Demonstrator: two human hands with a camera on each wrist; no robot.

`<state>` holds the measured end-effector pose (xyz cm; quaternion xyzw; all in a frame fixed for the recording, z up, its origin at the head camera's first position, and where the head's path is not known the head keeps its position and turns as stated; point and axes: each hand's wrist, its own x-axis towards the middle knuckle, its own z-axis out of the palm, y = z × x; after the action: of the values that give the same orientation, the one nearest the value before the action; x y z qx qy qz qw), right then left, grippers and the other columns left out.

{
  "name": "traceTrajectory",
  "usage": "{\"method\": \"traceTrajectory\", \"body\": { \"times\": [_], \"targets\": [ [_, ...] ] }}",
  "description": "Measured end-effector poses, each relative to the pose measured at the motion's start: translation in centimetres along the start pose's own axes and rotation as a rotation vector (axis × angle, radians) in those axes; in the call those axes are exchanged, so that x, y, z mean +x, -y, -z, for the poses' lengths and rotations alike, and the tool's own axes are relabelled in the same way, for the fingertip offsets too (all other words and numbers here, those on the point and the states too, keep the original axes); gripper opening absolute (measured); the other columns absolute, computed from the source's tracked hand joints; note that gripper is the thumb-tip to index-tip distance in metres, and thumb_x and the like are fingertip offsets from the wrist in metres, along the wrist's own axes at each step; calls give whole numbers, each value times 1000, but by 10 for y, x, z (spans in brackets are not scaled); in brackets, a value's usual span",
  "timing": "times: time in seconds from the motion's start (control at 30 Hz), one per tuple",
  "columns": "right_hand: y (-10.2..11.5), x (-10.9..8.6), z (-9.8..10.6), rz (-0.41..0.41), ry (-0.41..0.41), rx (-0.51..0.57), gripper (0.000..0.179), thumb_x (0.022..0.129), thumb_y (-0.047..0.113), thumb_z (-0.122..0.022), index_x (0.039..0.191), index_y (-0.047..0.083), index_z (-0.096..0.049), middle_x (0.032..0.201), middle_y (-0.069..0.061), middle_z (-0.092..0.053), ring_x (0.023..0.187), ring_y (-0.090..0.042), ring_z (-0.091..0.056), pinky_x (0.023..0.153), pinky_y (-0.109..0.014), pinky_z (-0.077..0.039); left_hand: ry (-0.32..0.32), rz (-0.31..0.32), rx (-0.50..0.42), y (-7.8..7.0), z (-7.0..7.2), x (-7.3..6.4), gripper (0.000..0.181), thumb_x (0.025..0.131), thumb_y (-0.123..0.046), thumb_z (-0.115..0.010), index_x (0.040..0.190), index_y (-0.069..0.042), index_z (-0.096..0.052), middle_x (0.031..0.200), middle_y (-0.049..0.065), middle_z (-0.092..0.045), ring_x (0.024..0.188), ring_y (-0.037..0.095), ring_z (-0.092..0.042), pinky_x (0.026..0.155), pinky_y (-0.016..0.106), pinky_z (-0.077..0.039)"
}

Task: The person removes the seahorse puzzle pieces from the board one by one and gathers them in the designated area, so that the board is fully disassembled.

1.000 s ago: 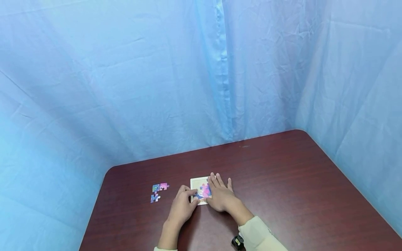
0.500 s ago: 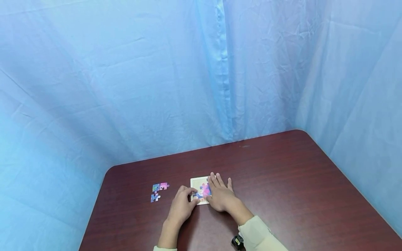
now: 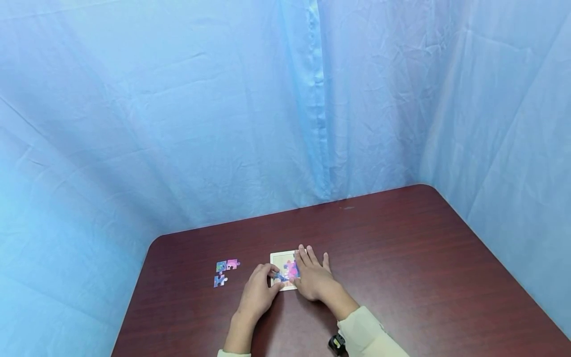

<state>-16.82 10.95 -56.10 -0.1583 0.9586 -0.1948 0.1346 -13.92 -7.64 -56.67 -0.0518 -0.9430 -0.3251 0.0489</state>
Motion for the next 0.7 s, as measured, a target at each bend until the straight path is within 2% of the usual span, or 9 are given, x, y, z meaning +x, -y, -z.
{"method": "traceTrajectory", "body": {
  "times": [0.27,0.43,0.57,0.7],
  "targets": [
    [-2,2,-3,-8,10,10,77,107,38,-58,167,4,-25,178,-16,-14,167,-38,-10,126,-75,-4,18,-12,-51,1,6,-1,21,90,-7,-79,107,-14,-70,94,-1,-67,86,14,-65,78,35,-53],
    [-7,5,-10,-6,-5,42,78,106,37,-57,167,4,-23,179,-15,-11,167,-38,-7,126,-75,1,6,-5,-96,4,8,-1,18,92,-7,-79,107,-12,-71,91,-3,-69,87,13,-66,80,33,-54],
    [-7,4,-12,9,-33,61,79,105,38,-58,167,4,-23,179,-16,-12,167,-38,-7,126,-76,1,-9,6,-93,7,9,-1,11,92,-11,-79,100,-14,-73,89,-5,-68,86,11,-65,80,33,-54],
    [-6,4,-9,6,-14,53,80,105,37,-58,168,3,-21,179,-16,-11,167,-38,-6,126,-75,2,-13,8,-83,9,10,-2,6,93,-14,-78,94,-16,-72,86,-7,-66,81,8,-61,75,30,-51]
  ]
}}
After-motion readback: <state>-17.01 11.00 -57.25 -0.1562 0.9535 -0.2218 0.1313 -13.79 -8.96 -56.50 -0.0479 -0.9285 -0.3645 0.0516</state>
